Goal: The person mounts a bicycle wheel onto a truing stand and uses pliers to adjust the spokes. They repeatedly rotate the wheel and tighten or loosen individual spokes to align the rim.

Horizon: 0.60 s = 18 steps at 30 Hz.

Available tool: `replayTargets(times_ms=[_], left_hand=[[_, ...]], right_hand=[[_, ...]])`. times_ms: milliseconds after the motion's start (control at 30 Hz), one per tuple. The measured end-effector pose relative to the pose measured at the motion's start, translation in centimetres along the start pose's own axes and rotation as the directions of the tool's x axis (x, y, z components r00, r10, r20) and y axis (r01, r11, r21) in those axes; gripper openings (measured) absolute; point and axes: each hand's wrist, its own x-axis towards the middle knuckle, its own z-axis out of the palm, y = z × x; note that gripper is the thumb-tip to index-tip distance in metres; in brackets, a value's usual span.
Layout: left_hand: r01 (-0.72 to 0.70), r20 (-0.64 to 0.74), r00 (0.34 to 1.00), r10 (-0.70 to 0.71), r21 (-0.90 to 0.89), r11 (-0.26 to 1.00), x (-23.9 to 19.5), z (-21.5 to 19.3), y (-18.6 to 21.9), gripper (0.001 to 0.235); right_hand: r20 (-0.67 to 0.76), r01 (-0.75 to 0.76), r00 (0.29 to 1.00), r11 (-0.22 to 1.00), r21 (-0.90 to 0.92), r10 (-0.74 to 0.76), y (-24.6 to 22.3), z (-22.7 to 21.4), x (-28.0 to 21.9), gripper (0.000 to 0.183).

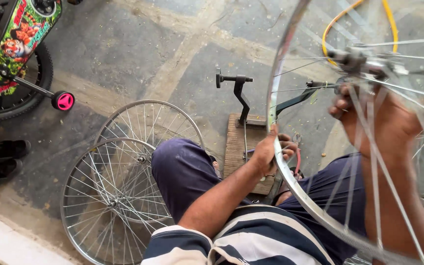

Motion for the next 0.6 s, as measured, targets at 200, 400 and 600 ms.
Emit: replayTargets(times_ms=[200,400,600], left_hand=[[-0.111,-0.335,0.805,0.489,0.725,0.679,0.3,-3.1,3.6,0.073],[-0.178,0.030,0.616,0.787,0.979,0.102,-5.6,0.5,18.6,0.045],[-0.104,0.318,0.428,0.846,0.947,-0.304,-5.7,3.7,23.5,0.057]], right_hand=[[-0.172,-0.172,0.964,0.969,0.176,0.202,8.8,-1.1,4.2,0.060],[0.028,-0.223,0.965,0.760,0.610,0.261,16.1,-3.7,5.1,0.031],[-0.059,-0.294,0.923,0.794,0.532,0.381,18.5,-4.8,7.0,0.027]])
